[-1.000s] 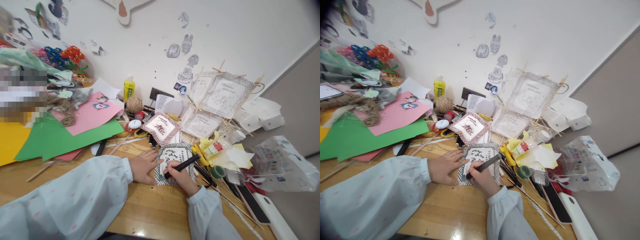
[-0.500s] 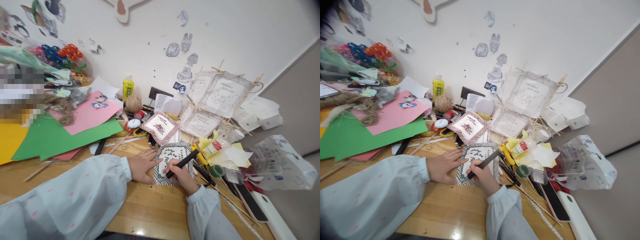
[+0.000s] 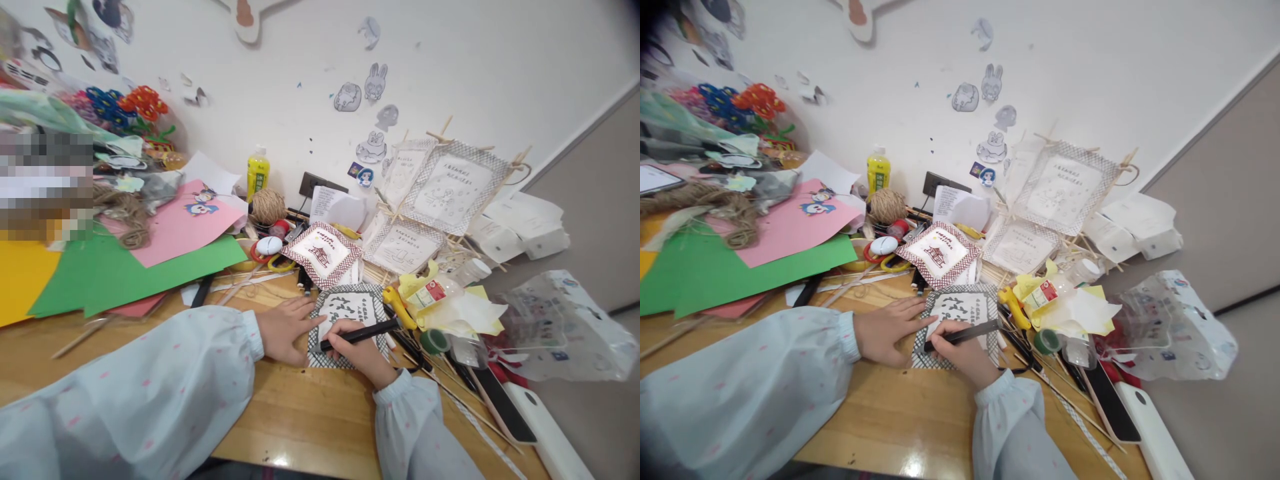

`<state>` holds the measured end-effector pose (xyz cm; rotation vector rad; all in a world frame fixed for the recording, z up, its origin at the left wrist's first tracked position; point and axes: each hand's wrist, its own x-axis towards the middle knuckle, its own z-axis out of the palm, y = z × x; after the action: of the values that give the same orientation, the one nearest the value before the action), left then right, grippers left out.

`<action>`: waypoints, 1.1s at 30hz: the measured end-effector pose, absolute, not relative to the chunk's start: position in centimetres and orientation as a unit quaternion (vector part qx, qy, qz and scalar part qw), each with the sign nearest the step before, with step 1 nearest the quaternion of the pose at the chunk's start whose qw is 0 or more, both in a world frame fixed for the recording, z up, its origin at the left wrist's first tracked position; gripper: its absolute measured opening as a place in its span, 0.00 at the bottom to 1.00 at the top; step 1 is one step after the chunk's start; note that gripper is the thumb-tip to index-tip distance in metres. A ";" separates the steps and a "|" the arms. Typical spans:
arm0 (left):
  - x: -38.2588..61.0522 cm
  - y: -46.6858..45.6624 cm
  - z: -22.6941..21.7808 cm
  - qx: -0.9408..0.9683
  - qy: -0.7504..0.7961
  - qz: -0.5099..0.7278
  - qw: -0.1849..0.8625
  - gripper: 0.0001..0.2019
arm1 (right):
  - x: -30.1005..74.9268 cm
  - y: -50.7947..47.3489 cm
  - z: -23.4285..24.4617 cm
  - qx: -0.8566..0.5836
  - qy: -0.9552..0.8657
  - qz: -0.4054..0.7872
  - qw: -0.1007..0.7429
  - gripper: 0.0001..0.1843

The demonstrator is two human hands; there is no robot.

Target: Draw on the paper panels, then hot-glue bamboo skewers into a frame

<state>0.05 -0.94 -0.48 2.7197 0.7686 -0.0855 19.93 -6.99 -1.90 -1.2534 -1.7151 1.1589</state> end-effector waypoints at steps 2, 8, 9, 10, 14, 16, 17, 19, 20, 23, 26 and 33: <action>0.1 -0.9 -0.5 0.950 0.268 -0.030 0.156 0.47 | 20.0 -7.0 -1.9 -0.489 -0.661 0.449 0.349 0.06; 0.1 -0.9 -0.4 0.950 0.265 -0.025 0.162 0.46 | 19.9 -7.0 -1.8 -0.485 -0.645 0.467 0.362 0.08; 0.1 -0.9 -0.3 0.950 0.265 -0.022 0.162 0.46 | 19.9 -7.0 -1.8 -0.487 -0.640 0.471 0.363 0.07; 0.1 -0.9 -0.3 0.950 0.265 -0.019 0.162 0.46 | 19.9 -7.0 -1.8 -0.489 -0.636 0.474 0.363 0.07; 0.1 -0.9 -0.3 0.950 0.265 -0.017 0.165 0.46 | 19.9 -7.0 -2.0 -0.505 -0.610 0.488 0.367 0.08; 0.1 -0.9 -0.3 0.949 0.264 -0.025 0.169 0.46 | 19.9 -7.1 -2.0 -0.516 -0.592 0.498 0.368 0.08; 0.1 -0.9 -0.3 0.949 0.264 -0.030 0.169 0.46 | 19.9 -7.1 -2.0 -0.522 -0.583 0.501 0.370 0.08; 0.0 -0.9 -0.3 0.950 0.261 -0.035 0.168 0.47 | 19.9 -7.1 -1.9 -0.524 -0.578 0.504 0.371 0.08; 0.0 -0.8 -0.3 0.950 0.259 -0.035 0.167 0.47 | 19.9 -7.1 -1.9 -0.519 -0.583 0.503 0.371 0.08; 0.0 -0.8 -0.3 0.950 0.258 -0.027 0.172 0.47 | 19.9 -7.1 -1.7 -0.496 -0.613 0.496 0.363 0.08; 0.0 -0.7 -0.5 0.950 0.258 -0.026 0.172 0.46 | 19.9 -7.2 -1.6 -0.483 -0.632 0.488 0.359 0.08; 0.1 -0.7 -0.7 0.951 0.257 -0.016 0.172 0.46 | 19.8 -7.2 -1.4 -0.485 -0.644 0.480 0.346 0.07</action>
<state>0.08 -0.70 -0.66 2.6994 0.7289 -0.0453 19.81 -7.19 -1.44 -1.2579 -1.6704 1.2463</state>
